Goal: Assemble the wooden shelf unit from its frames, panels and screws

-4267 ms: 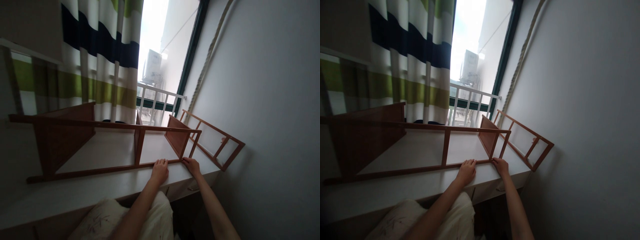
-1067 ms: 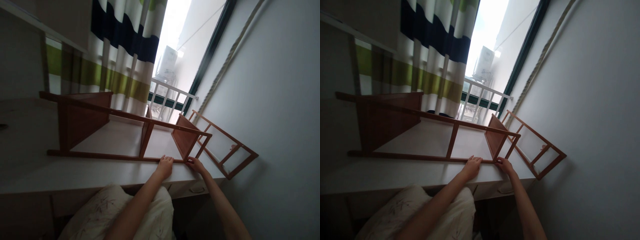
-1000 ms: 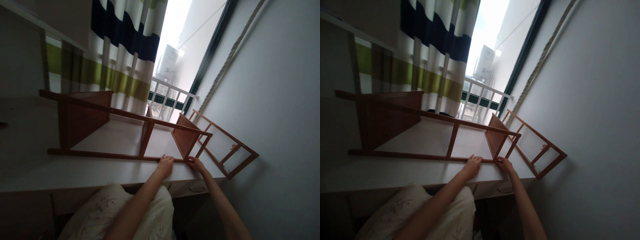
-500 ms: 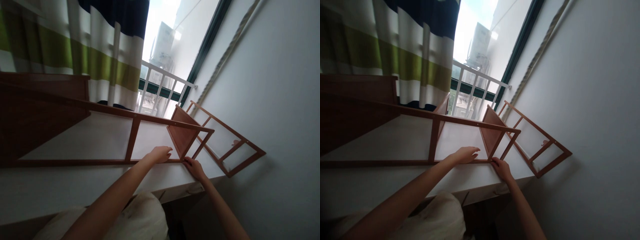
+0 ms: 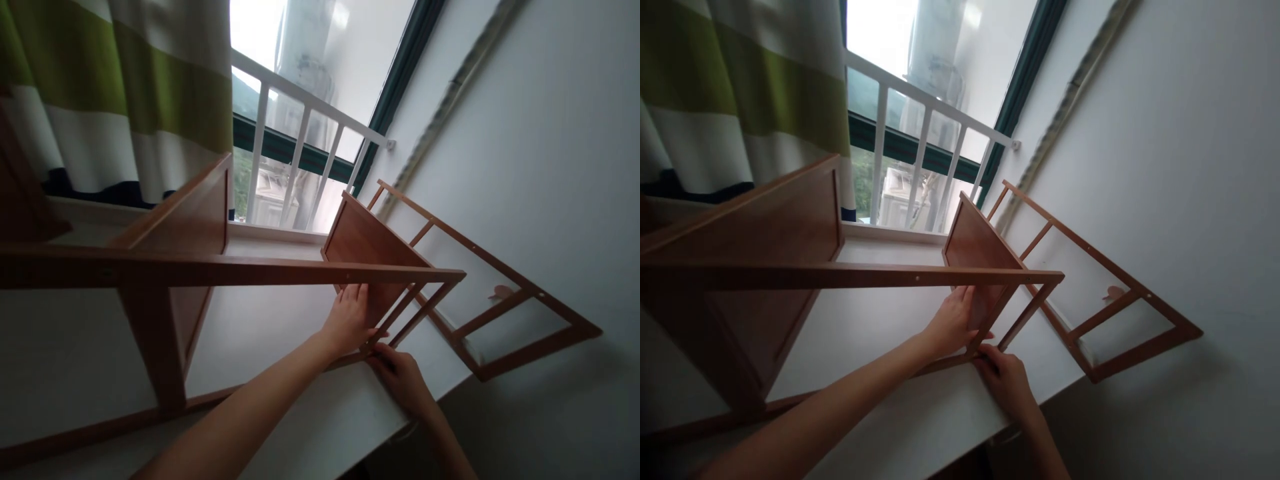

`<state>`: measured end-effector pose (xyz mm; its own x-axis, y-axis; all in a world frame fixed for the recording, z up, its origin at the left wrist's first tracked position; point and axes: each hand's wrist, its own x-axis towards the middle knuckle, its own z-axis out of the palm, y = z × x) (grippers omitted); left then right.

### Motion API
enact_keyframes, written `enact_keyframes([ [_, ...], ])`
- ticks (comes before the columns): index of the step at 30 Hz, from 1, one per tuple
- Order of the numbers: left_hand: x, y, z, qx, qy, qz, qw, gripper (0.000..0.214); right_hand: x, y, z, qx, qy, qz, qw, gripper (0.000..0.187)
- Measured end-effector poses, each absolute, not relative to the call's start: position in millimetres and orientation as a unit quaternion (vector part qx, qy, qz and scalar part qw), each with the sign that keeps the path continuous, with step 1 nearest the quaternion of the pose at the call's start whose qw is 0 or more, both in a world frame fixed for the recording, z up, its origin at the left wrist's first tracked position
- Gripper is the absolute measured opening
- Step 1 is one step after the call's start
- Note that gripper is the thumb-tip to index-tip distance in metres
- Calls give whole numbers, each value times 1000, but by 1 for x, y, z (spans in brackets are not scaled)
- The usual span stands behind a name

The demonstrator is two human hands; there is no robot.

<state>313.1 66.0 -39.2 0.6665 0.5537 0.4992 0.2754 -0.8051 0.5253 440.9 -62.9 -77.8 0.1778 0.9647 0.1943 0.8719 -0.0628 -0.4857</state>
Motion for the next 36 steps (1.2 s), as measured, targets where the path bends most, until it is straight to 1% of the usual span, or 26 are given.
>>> enact_keyframes([
  [4,314,68,-39,905,246,303,167,84,439,-63,-75,-719,-635,110,261,23],
  [9,308,73,-35,924,215,294,118,96,435,-65,-71,-720,-629,128,263,23],
  [12,307,73,-32,927,207,285,130,99,434,-66,-72,-714,-638,131,257,24],
  [15,307,72,-29,924,231,254,168,102,437,-68,-75,-708,-648,123,251,27],
  [17,308,71,-28,922,247,240,175,101,440,-68,-78,-706,-657,108,242,29],
  [21,311,72,-31,917,260,273,127,98,442,-69,-78,-690,-685,52,226,28],
  [24,311,73,-36,914,263,299,80,91,438,-69,-75,-688,-687,15,233,26],
  [27,310,74,-38,916,254,306,51,83,433,-69,-74,-682,-683,-14,261,26],
  [30,308,76,-41,915,243,322,29,75,430,-69,-73,-683,-678,-13,273,26],
  [34,312,78,-48,903,238,357,-20,57,429,-70,-72,-687,-673,-6,273,26],
  [36,314,79,-52,896,245,369,-36,52,428,-70,-71,-690,-669,-4,275,26],
])
